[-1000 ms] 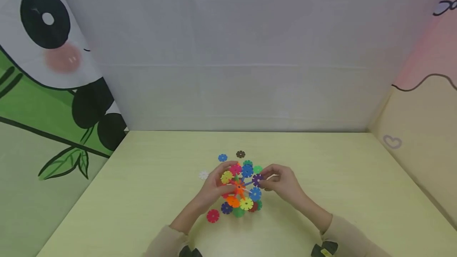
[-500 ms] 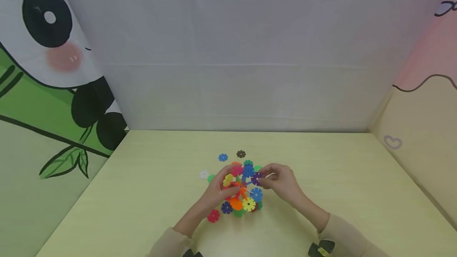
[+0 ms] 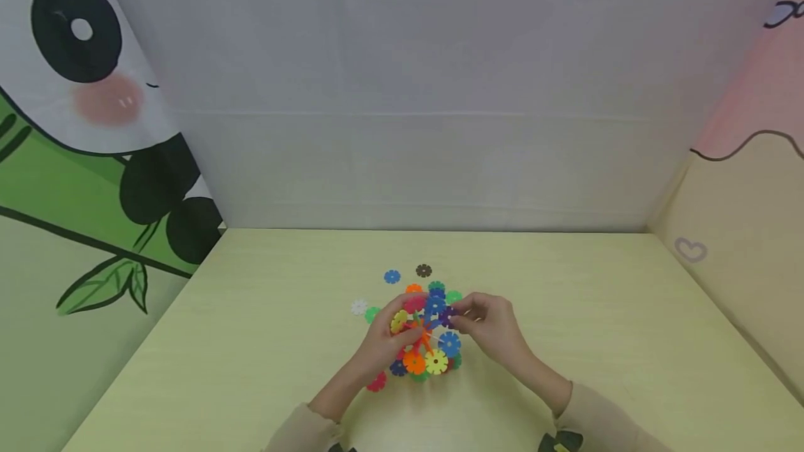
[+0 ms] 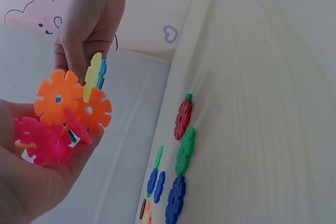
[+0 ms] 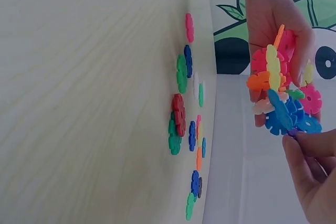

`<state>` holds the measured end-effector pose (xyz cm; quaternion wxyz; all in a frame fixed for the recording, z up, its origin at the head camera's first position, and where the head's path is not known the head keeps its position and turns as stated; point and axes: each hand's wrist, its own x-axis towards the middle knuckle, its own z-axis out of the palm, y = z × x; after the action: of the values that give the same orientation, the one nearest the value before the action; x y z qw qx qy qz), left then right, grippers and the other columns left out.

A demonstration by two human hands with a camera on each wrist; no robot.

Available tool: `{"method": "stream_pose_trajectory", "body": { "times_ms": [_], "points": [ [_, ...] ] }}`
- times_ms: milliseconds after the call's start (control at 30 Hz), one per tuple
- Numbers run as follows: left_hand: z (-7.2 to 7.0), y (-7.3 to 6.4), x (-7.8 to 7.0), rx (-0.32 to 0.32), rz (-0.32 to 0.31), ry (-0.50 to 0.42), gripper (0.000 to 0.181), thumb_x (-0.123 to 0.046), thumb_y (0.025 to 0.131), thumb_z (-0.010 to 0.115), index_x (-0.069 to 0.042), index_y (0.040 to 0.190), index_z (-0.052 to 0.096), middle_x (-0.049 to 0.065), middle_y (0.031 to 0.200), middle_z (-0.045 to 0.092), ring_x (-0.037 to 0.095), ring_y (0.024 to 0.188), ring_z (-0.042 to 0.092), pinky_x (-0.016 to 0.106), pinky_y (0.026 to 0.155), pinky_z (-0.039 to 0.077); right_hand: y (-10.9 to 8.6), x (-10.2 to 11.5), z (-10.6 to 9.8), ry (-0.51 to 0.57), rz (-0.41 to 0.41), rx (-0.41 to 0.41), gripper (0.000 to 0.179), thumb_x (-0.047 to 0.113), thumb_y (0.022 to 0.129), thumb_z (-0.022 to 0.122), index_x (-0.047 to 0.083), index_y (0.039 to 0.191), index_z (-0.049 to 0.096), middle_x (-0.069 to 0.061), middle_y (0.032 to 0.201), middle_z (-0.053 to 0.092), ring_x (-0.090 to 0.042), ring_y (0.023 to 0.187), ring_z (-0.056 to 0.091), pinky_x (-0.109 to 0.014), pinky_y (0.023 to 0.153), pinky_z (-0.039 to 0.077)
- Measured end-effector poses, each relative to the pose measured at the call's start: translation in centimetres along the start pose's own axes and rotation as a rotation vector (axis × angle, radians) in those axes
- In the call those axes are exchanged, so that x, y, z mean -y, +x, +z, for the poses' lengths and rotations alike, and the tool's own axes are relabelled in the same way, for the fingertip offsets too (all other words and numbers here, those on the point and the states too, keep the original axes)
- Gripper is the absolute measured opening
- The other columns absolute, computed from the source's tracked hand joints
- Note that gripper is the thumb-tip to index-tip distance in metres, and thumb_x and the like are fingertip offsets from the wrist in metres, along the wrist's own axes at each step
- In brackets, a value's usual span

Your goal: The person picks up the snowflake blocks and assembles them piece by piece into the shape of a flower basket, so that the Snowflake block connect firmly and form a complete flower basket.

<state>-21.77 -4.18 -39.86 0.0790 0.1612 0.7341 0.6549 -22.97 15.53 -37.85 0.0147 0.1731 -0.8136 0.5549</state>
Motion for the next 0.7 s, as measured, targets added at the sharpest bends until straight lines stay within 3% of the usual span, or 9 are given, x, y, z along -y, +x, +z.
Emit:
{"method": "stream_pose_trajectory", "body": {
  "times_ms": [167,367,500,600,633,700],
  "points": [
    [0.1,-0.3,-1.1,0.005,-0.021,-0.022,0.044,0.004,0.088,0.051,-0.008,0.13,0.046,0.014,0.127,0.043,0.017,0.068,0.051,0.02,0.064,0.048,0.0,-0.3,0.3,-0.001,0.022,-0.009,0.01,-0.004,0.075,0.068,-0.003,0.085,0.066,-0.013,0.077,0.068,-0.018,0.061,0.065,-0.021,0.057,0.053],
    [0.0,-0.2,-0.9,0.003,-0.042,-0.063,0.044,0.003,0.089,0.051,-0.006,0.132,0.044,0.015,0.125,0.043,0.016,0.064,0.05,0.02,0.061,0.048,-0.2,0.6,0.7,0.051,0.055,-0.031,0.009,-0.007,0.075,0.067,-0.006,0.083,0.065,-0.017,0.077,0.067,-0.027,0.065,0.066,-0.023,0.059,0.054],
    [-0.1,0.0,-0.4,0.025,-0.008,0.006,0.045,-0.003,0.09,0.052,-0.015,0.132,0.044,0.009,0.133,0.042,0.023,0.094,0.053,0.031,0.079,0.05,-0.1,0.5,0.4,0.082,0.064,0.013,0.011,-0.007,0.076,0.065,-0.008,0.087,0.062,-0.019,0.082,0.066,-0.029,0.069,0.066,-0.025,0.061,0.054],
    [-0.4,0.2,0.1,0.061,-0.011,0.027,0.048,-0.013,0.09,0.054,-0.022,0.135,0.04,0.007,0.14,0.035,0.031,0.12,0.04,0.043,0.091,0.045,0.3,-0.6,0.1,0.091,0.083,0.022,0.014,-0.004,0.077,0.066,-0.006,0.09,0.062,-0.017,0.085,0.066,-0.024,0.07,0.067,-0.025,0.062,0.054],
    [-0.6,0.3,0.2,0.065,-0.021,0.034,0.049,-0.017,0.09,0.055,-0.022,0.136,0.039,0.008,0.141,0.033,0.031,0.124,0.036,0.045,0.094,0.041,0.4,-0.8,0.0,0.081,0.087,0.012,0.014,-0.004,0.077,0.066,-0.005,0.091,0.062,-0.016,0.085,0.066,-0.023,0.07,0.066,-0.025,0.062,0.054],
    [-0.8,0.3,0.4,0.065,-0.057,0.019,0.052,-0.023,0.089,0.057,-0.024,0.137,0.036,0.01,0.142,0.031,0.033,0.121,0.04,0.044,0.091,0.044,0.5,-0.9,-0.2,0.065,0.093,-0.02,0.014,-0.004,0.077,0.066,-0.003,0.091,0.063,-0.014,0.084,0.065,-0.022,0.07,0.066,-0.024,0.061,0.054]
  ]
}}
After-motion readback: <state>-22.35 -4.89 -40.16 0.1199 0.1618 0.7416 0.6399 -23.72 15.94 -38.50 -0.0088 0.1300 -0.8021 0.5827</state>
